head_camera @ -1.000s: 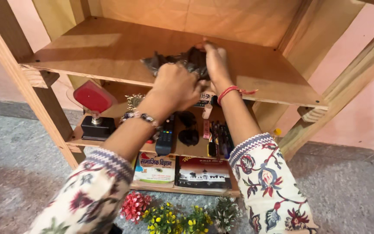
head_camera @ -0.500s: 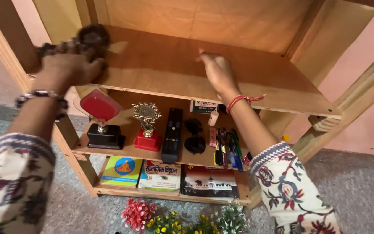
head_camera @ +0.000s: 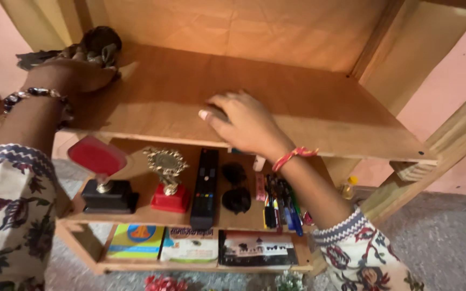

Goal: The person removes three potted artificial plants from the top shelf of a wooden shelving unit and places them on the floor. Then, using a dark cloth, the person wipes the top shelf surface repeatedly. The person remains seated on the floor throughout the clip.

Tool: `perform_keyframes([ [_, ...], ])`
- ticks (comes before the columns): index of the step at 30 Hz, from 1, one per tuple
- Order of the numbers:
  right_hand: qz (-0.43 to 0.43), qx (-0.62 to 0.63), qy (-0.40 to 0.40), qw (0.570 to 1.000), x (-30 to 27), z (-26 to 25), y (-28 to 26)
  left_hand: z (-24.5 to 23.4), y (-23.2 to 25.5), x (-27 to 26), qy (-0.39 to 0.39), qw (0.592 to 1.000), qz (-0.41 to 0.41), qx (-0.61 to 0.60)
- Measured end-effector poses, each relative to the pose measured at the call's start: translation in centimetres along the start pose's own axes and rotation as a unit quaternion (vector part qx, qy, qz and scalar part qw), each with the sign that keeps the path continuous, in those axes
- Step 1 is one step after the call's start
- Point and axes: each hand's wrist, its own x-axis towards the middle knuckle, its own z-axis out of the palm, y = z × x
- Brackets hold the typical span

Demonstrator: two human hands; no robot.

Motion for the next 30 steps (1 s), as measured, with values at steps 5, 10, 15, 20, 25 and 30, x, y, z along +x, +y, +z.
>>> perform_keyframes([
  [5,-0.01,-0.001,0.001,1.0,0.3,0.5,0.8,0.4,0.0,3.4,0.006,1.0,-0.023,0.001],
  [10,-0.016,-0.006,0.015,1.0,0.2,1.0,1.3,1.7,0.8,3.4,-0.003,0.999,-0.029,0.017],
  [15,-0.008,-0.006,0.046,0.999,-0.3,1.1,0.8,1.9,2.9,1.6,-0.004,0.999,-0.011,0.034],
  [20,0.093,0.055,0.235,0.966,-0.4,-0.2,1.3,1.9,8.3,0.3,-0.001,0.999,0.034,0.036],
  [25,0.172,0.076,0.379,0.906,-0.7,-0.9,1.3,2.2,11.9,-1.0,0.0,0.998,0.061,0.033],
  [30,0.127,-0.01,0.365,0.922,-0.3,-0.6,1.2,2.1,13.0,-2.0,0.003,0.997,0.071,0.033],
])
